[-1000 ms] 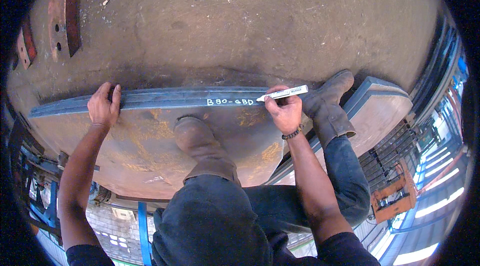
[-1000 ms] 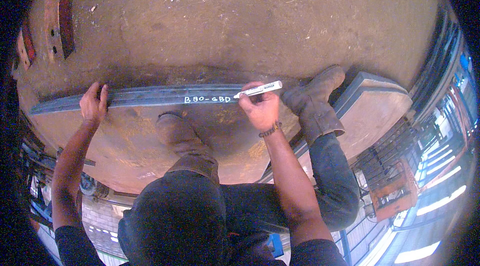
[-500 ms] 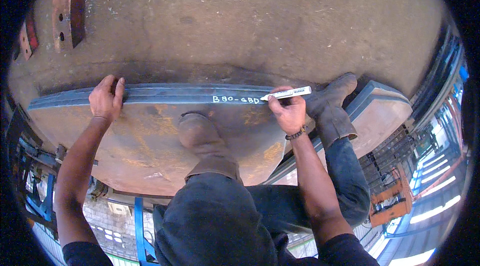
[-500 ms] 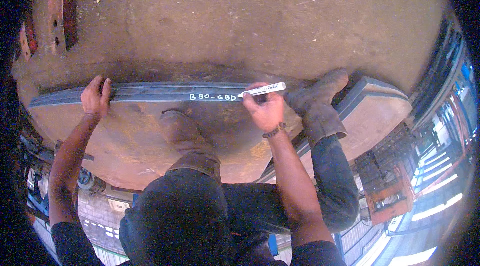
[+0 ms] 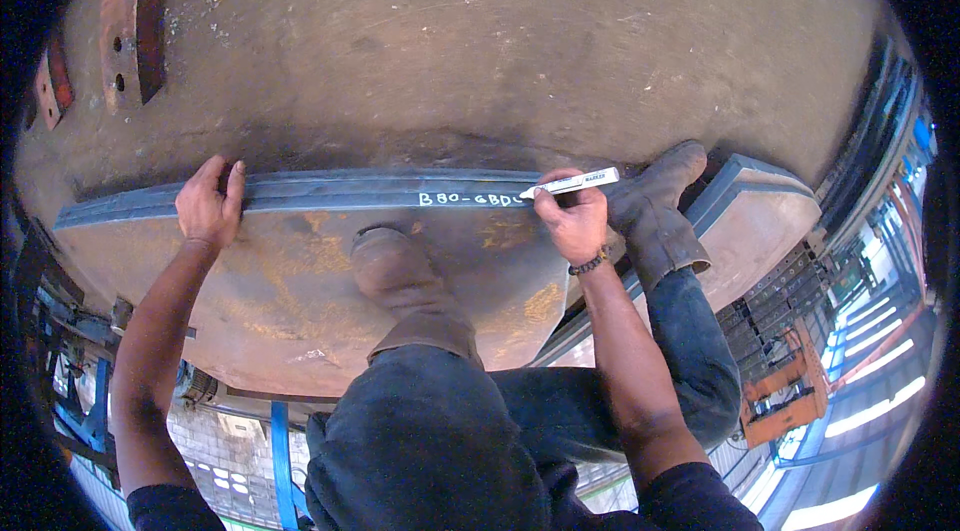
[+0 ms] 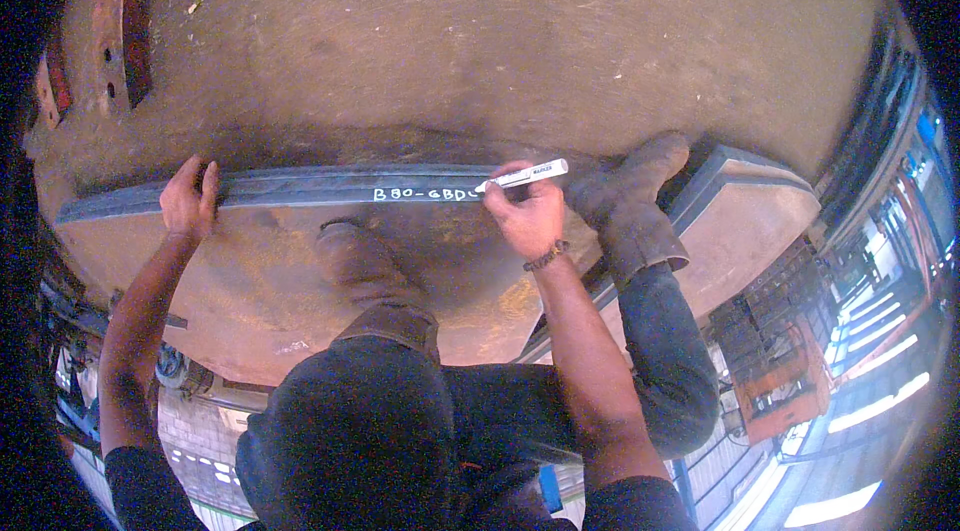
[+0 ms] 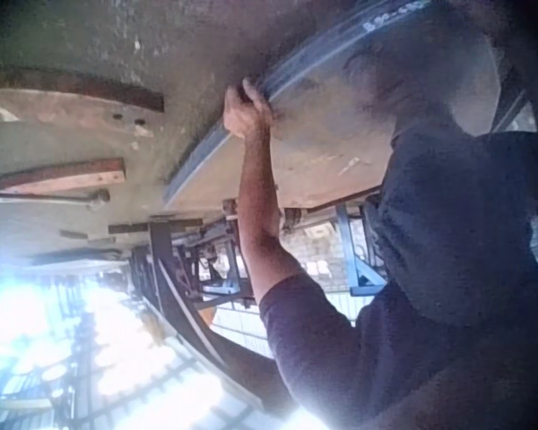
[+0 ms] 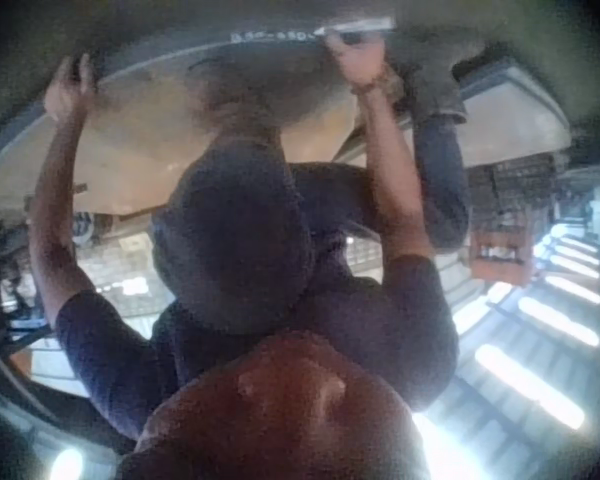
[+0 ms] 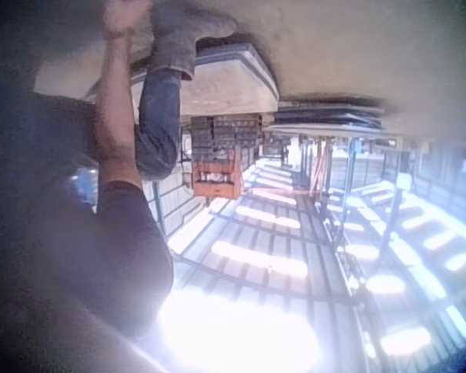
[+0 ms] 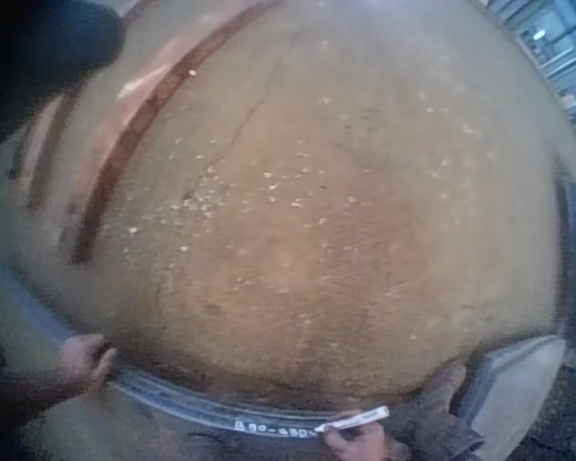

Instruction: The person kneels on the workshop floor and uses a white marker to write identification codes on the edges of large metal sheets. The person moves between several sheets, writing alphanumeric labels on each one.

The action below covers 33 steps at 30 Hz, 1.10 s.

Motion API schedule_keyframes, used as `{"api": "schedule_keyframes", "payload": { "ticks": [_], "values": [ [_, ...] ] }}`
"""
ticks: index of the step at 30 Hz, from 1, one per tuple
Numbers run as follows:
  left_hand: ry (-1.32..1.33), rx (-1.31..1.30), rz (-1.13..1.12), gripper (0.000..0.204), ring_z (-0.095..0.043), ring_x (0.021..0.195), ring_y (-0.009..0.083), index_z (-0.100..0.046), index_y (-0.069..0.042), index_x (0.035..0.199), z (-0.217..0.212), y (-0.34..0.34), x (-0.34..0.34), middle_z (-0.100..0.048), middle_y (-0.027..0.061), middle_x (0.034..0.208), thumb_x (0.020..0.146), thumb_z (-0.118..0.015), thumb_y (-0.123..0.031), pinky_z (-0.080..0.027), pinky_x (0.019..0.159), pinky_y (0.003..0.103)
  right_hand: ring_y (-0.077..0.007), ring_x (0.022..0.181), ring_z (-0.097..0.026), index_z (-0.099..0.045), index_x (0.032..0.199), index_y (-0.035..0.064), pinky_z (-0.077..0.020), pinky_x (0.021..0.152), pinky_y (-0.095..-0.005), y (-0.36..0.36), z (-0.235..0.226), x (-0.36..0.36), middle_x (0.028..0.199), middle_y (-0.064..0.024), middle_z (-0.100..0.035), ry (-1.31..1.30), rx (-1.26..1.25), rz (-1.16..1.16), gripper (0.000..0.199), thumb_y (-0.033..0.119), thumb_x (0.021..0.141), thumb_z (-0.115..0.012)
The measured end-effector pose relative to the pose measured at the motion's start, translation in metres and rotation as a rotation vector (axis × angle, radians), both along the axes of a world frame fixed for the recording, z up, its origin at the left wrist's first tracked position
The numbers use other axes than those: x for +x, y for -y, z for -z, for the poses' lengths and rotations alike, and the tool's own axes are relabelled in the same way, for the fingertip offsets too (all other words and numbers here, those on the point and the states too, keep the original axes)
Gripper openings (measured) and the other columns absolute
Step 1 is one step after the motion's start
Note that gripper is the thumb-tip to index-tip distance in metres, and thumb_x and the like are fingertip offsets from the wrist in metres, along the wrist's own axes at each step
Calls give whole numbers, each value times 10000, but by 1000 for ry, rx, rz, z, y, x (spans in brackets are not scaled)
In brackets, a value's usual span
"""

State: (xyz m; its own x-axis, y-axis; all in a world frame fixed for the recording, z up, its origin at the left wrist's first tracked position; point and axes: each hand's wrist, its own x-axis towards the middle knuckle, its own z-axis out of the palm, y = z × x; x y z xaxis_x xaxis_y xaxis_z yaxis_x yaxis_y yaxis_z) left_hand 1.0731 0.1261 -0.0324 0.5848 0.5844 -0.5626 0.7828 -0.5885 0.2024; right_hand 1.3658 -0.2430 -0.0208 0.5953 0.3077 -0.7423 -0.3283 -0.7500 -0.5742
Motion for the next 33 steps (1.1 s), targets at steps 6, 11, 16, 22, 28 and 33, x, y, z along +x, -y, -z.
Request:
{"api": "schedule_keyframes", "payload": {
  "ticks": [6, 11, 16, 22, 28, 33],
  "values": [
    [-61, 0, 29, 315, -600, 769, 405, -564, -61, 860, 3, -2, -3, -611, 173, 799, 948, -544, -362, -463, 665, 457, -90, 735, -596, -659, 874, 39, -496, 674, -264, -3, -4, 5, 779, -3, -655, 6, 25, -45, 101, 33, 777, -689],
    [37, 10, 22, 313, -598, 767, 409, -554, -50, 845, 2, 0, 0, -609, 181, 798, 955, -544, -343, -460, 658, 464, -70, 741, -565, -655, 879, 28, -468, 677, -243, 4, 0, 8, 792, 11, -641, 58, 60, 26, 62, 25, 822, -678],
    [69, 46, 52, 314, -593, 748, 409, -546, -44, 834, 6, 0, -6, -602, 182, 784, 955, -552, -335, -455, 647, 466, -86, 733, -585, -668, 898, 25, -489, 686, -255, -4, 1, 9, 796, 1, -653, 8, 105, 190, 86, 60, 837, -717],
    [49, 21, 29, 319, -585, 717, 405, -531, -45, 819, 3, 1, -4, -586, 181, 760, 952, -557, -334, -450, 637, 466, -118, 821, -638, -691, 977, 21, -514, 753, -274, -30, -1, 13, 869, -43, -706, 29, 122, 187, 150, 88, 849, -732],
    [48, 10, 41, 320, -586, 717, 402, -530, -52, 812, 2, 0, 0, -584, 178, 749, 942, -565, -342, -453, 629, 464, -139, 864, -657, -688, 1006, 13, -524, 789, -282, -41, 18, 12, 908, -63, -715, -110, 121, 145, 185, 89, 843, -731],
    [24, -22, 12, 320, -598, 725, 397, -527, -52, 799, 0, -1, 1, -596, 166, 754, 936, -568, -339, -455, 635, 474, -151, 876, -670, -682, 1018, 12, -537, 791, -300, -53, 17, 1, 925, -74, -720, -145, 113, 70, 200, 82, 835, -728]
  ]
}}
